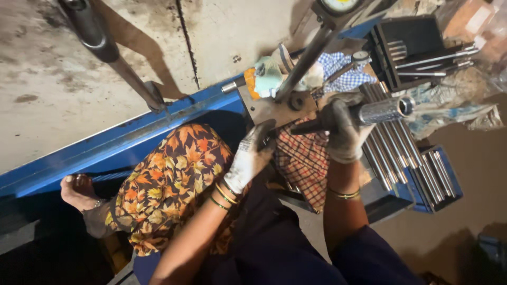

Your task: The person opens the lathe door, inserts a metal rod into the chuck, and closes the door. They then adjust a pressure gauge and handle a metal rod with a cloth.

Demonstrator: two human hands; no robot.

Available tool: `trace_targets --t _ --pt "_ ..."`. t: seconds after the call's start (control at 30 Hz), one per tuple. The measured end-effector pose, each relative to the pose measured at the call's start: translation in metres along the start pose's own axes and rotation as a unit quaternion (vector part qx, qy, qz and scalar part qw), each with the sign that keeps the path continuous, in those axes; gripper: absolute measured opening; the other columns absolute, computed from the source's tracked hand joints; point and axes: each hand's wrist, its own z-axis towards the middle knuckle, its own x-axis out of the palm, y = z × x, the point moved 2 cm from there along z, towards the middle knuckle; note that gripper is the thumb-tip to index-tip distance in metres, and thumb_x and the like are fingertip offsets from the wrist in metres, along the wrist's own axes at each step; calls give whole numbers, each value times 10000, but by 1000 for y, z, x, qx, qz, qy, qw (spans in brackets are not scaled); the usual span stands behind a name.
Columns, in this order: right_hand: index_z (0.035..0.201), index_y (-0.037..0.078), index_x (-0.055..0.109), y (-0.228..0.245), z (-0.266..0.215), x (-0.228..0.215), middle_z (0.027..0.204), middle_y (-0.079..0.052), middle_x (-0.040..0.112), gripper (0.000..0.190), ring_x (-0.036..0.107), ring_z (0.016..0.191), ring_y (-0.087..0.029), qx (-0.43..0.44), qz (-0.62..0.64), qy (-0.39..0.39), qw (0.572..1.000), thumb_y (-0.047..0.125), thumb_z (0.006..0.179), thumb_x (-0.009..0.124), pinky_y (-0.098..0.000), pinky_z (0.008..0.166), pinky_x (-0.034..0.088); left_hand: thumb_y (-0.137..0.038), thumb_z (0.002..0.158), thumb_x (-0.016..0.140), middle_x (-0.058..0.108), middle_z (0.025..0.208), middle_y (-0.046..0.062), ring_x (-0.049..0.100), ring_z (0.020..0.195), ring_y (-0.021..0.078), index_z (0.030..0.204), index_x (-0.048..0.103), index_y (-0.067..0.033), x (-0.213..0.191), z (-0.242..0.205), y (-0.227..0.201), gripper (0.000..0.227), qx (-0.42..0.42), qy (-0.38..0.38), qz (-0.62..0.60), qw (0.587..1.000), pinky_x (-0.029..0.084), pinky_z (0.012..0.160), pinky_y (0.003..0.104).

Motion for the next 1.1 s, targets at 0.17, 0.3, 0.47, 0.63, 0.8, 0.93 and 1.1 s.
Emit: trace_targets --t 0.17,0.3,0.47,0.63,0.8,0.93,1.1 --pt "1050 -19 656 -21 14 58 845 -88 659 120 603 621 -136 -38 -12 53 998 -72 943 643 -304 544 490 -56 794 793 629 1335 198 576 1285 392 1367 554 -38 -22 21 3 621 66 -14 96 993 470 1096 450" --pt "1062 -28 652 -34 14 75 898 -111 672 117 589 693 -139 -19 -106 56 993 -88 964 679 -275 602 449 -133 687 884 661 1240 173 585 1231 396 1302 600 -54 -13 30 13 682 81 -42 118 989 464 1061 475" --pt "1029 -16 663 -47 14 80 834 -74 668 105 587 615 -122 19 -64 29 997 -67 942 693 -269 552 462 -201 722 885 698 1138 120 655 1112 349 1223 660 -105 -1 39 27 557 87 -74 105 988 525 992 445" --pt "1054 -33 686 -64 16 72 817 -62 664 150 616 652 -134 33 -105 10 994 -69 914 724 -272 580 483 -242 759 853 721 1041 98 670 1006 336 1209 713 -164 9 45 44 477 55 -34 132 989 536 903 449" --pt "1068 -18 687 -85 26 55 871 -49 687 210 647 712 -120 -11 -166 -13 986 -46 870 748 -258 600 515 -273 803 822 707 1107 93 637 1090 330 1262 691 -173 14 36 57 488 91 -61 143 984 482 971 471" --pt "1017 -8 707 -106 22 39 856 -40 695 144 653 701 -115 -25 -251 -37 967 -19 892 775 -263 589 508 -333 797 829 700 1120 92 622 1098 322 1249 698 -168 17 37 70 498 107 -61 155 980 451 959 482" --pt "1040 14 701 -124 22 26 883 -14 703 222 663 719 -97 -29 -270 -72 960 5 841 801 -250 605 527 -357 847 825 717 1114 40 646 1090 292 1202 725 -203 16 38 76 400 113 -60 133 983 487 975 452"
